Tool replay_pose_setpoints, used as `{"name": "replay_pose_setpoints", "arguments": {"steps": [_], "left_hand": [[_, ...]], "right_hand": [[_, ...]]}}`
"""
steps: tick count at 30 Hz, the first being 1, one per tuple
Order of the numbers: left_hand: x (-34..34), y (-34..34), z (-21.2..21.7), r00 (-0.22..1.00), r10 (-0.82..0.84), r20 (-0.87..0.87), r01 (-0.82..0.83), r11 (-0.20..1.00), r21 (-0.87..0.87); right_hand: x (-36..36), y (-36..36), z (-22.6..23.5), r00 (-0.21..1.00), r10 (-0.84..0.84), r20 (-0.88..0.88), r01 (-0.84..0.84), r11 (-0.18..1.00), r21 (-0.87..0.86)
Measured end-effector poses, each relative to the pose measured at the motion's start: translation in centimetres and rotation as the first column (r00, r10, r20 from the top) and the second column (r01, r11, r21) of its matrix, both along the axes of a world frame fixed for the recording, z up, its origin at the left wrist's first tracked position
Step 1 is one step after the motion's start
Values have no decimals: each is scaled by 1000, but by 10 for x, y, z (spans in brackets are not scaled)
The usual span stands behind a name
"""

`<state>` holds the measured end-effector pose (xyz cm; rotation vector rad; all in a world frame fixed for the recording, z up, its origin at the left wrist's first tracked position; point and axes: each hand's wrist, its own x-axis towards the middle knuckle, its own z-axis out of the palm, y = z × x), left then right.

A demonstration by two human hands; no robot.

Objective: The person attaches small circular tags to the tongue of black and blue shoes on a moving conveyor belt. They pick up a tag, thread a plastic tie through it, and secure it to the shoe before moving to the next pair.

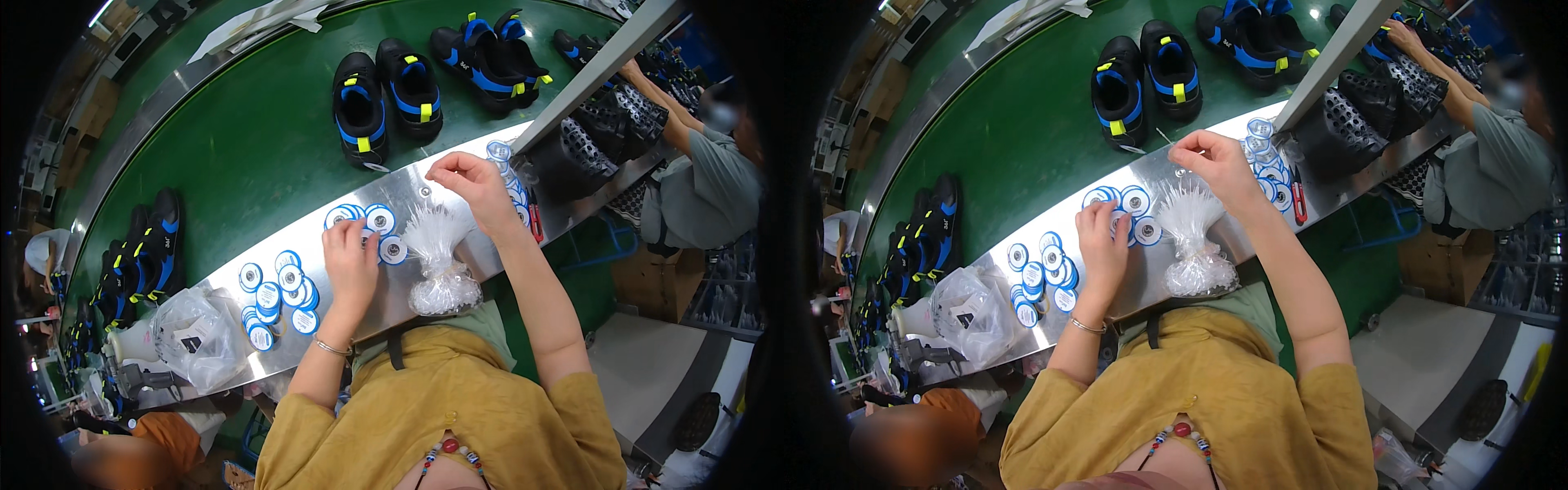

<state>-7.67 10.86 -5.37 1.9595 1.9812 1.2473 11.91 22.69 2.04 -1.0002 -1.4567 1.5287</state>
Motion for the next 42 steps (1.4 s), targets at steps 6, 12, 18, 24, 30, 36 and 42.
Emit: {"name": "replay_pose_setpoints", "arguments": {"steps": [6, 12, 18, 24, 30, 36, 42], "left_hand": [[-13, 2, 3, 999, 32, -40, -36, 994, -106], [-22, 10, -4, 996, 35, 86, -22, 988, -151], [-24, 10, 4, 930, 135, 343, -33, 957, -287], [-31, 12, 0, 752, 127, 647, 51, 967, -248], [-23, 17, 17, 433, 106, 895, 189, 960, -205], [-10, 19, 31, 524, 46, 850, 173, 972, -159], [-6, 18, 32, 586, 24, 810, 147, 980, -136]], "right_hand": [[-5, -6, -8, 999, 53, 3, -53, 997, -64], [-5, -14, -6, 999, 48, 25, -46, 995, -88], [-9, -22, -6, 997, 80, -7, -80, 986, -149], [-24, -31, -24, 994, 99, 46, -94, 991, -96], [-41, -47, -28, 962, 76, 263, -76, 997, -11], [-51, -54, -15, 949, -12, 315, -39, 987, 156], [-51, -54, -12, 930, -66, 363, -37, 962, 269]]}}
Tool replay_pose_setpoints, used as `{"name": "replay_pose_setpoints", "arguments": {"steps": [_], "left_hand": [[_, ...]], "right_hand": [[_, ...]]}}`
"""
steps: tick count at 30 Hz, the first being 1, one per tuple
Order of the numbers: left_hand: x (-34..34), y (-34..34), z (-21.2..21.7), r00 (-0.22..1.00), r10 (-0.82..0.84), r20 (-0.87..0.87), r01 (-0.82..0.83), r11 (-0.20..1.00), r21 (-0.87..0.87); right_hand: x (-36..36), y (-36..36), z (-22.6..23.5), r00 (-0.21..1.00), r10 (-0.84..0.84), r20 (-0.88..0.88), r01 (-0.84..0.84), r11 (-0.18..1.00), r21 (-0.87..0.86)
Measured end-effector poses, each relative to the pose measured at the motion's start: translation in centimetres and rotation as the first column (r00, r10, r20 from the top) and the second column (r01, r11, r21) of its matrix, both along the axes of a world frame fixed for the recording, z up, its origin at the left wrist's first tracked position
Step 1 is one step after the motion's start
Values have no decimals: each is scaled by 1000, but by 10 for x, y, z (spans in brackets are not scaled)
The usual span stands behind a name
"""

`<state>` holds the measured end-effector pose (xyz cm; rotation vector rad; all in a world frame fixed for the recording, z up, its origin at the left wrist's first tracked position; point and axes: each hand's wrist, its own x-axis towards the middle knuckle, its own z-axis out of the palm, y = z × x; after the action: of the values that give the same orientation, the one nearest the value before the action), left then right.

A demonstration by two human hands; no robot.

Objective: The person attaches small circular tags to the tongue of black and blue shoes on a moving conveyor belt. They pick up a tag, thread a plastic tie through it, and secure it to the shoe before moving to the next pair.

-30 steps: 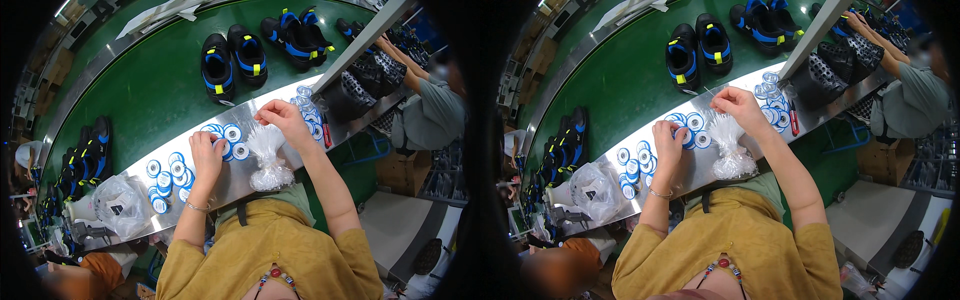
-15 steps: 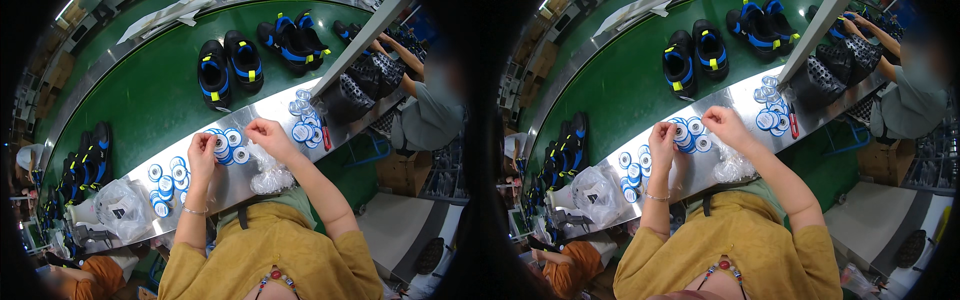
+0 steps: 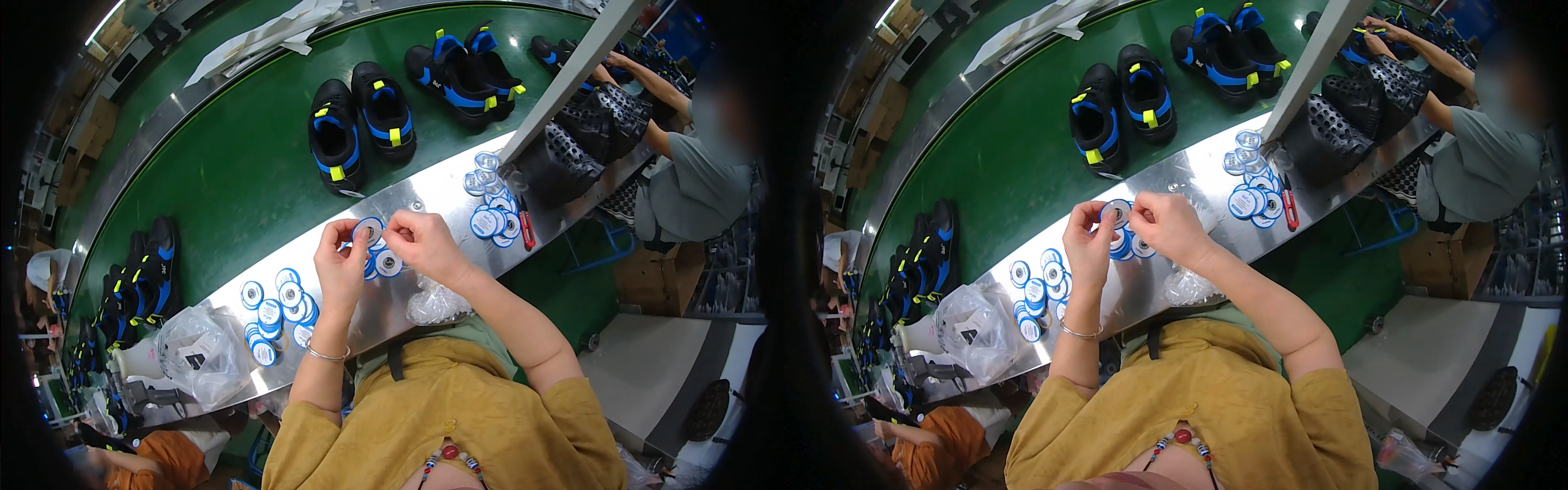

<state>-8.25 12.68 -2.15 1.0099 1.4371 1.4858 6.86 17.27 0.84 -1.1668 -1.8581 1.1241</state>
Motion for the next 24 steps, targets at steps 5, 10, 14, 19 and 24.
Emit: {"name": "replay_pose_setpoints", "arguments": {"steps": [5, 10, 14, 19, 24], "left_hand": [[3, -1, -3, 976, 69, -207, -53, 995, 79], [4, -1, 1, 977, 83, -194, -70, 995, 73], [5, -1, -3, 973, 89, -212, -74, 994, 80], [8, -2, 0, 942, 45, -332, 25, 979, 205], [5, -1, 10, 994, -111, 9, 109, 983, 148]], "right_hand": [[-3, 0, 1, 1000, -11, -19, 11, 1000, -10], [-1, 2, 1, 1000, -22, -4, 22, 1000, -17], [-1, 3, 3, 999, -26, -20, 26, 999, -29], [-2, 2, -2, 994, -4, -106, -1, 999, -49], [9, 5, 6, 990, 34, -138, -42, 997, -59]]}}
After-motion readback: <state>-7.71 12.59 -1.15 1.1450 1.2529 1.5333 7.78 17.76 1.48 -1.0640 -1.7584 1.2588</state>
